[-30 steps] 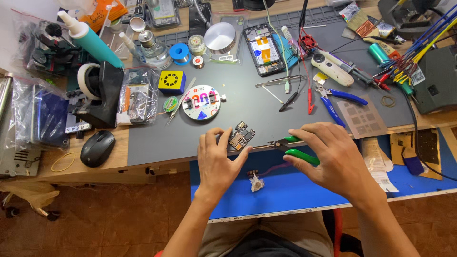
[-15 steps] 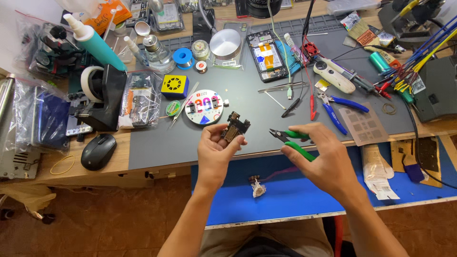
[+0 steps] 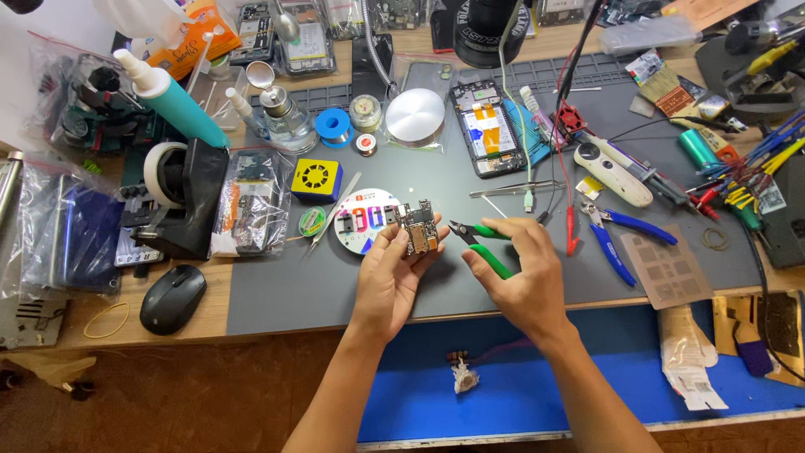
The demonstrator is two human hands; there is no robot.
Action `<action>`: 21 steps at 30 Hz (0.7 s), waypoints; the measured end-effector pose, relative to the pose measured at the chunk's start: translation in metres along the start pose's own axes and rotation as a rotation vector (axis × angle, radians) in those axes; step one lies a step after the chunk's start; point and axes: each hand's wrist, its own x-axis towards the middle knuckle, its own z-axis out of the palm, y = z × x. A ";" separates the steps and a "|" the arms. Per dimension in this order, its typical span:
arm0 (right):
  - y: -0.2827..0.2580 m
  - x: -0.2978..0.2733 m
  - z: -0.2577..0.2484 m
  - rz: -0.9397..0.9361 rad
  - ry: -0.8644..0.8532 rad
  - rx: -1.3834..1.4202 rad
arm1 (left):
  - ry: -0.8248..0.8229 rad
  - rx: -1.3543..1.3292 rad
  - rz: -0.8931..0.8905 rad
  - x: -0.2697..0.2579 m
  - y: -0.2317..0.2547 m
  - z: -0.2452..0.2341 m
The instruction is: The person uses green-handled pliers to repeatedly press and adjust small components on a circuit board held in the left hand. The board is rotated and repositioned throughout the clip while the person continues to manipulate the components.
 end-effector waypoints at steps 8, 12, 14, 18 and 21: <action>-0.002 -0.002 -0.001 -0.035 0.001 0.007 | -0.074 -0.103 -0.072 -0.001 0.005 -0.002; -0.005 0.002 -0.004 -0.034 -0.034 0.031 | -0.127 -0.088 -0.085 0.001 0.000 -0.001; -0.012 0.008 -0.007 -0.053 -0.041 0.019 | -0.150 -0.079 -0.085 -0.001 0.000 -0.001; -0.022 0.016 -0.013 -0.138 -0.074 -0.091 | -0.203 -0.045 -0.080 -0.004 -0.001 0.000; -0.027 0.021 -0.014 -0.226 -0.112 -0.236 | -0.214 -0.060 -0.074 -0.003 0.000 -0.003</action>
